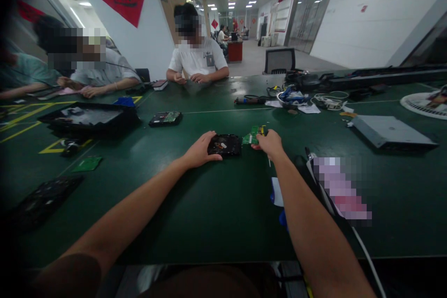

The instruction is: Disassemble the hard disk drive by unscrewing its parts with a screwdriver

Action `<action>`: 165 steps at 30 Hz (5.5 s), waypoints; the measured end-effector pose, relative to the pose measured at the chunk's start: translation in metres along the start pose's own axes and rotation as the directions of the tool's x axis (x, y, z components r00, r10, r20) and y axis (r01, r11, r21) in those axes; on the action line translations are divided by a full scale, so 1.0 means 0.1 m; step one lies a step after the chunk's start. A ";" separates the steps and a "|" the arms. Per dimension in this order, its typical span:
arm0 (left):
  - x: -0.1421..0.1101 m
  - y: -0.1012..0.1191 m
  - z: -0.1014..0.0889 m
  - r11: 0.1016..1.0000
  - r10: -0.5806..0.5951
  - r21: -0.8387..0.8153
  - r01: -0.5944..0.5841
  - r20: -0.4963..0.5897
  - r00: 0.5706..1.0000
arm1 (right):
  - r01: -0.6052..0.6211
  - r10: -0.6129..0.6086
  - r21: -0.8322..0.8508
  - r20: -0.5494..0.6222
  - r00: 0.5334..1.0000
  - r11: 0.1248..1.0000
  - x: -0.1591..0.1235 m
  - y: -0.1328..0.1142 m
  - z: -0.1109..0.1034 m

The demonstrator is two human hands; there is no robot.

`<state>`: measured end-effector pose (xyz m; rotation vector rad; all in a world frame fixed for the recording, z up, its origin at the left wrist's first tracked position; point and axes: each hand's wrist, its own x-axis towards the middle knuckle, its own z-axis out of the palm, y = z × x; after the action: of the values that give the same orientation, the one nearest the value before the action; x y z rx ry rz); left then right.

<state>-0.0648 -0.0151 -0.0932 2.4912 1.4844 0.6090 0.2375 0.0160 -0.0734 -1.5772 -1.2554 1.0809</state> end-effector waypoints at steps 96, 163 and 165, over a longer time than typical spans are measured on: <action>0.18 1.11 0.30 0.930 0.052 0.367 0.003 -0.140 0.989 | 0.293 -0.451 -0.585 -0.142 0.881 0.756 -0.25 -0.08 0.23; -0.19 0.84 0.06 0.967 0.232 0.152 -0.207 -0.176 0.957 | 0.461 -0.431 -0.767 0.268 0.862 0.445 -0.20 0.06 0.28; -0.20 0.68 0.03 0.982 0.136 0.160 -0.104 -0.205 0.969 | 0.484 -0.425 -0.737 0.291 0.857 0.472 -0.19 0.08 0.26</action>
<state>-0.0178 -0.0650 -0.0766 2.7198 1.5077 0.8429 0.2126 -0.0015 -0.0862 -1.6234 -2.2595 0.1698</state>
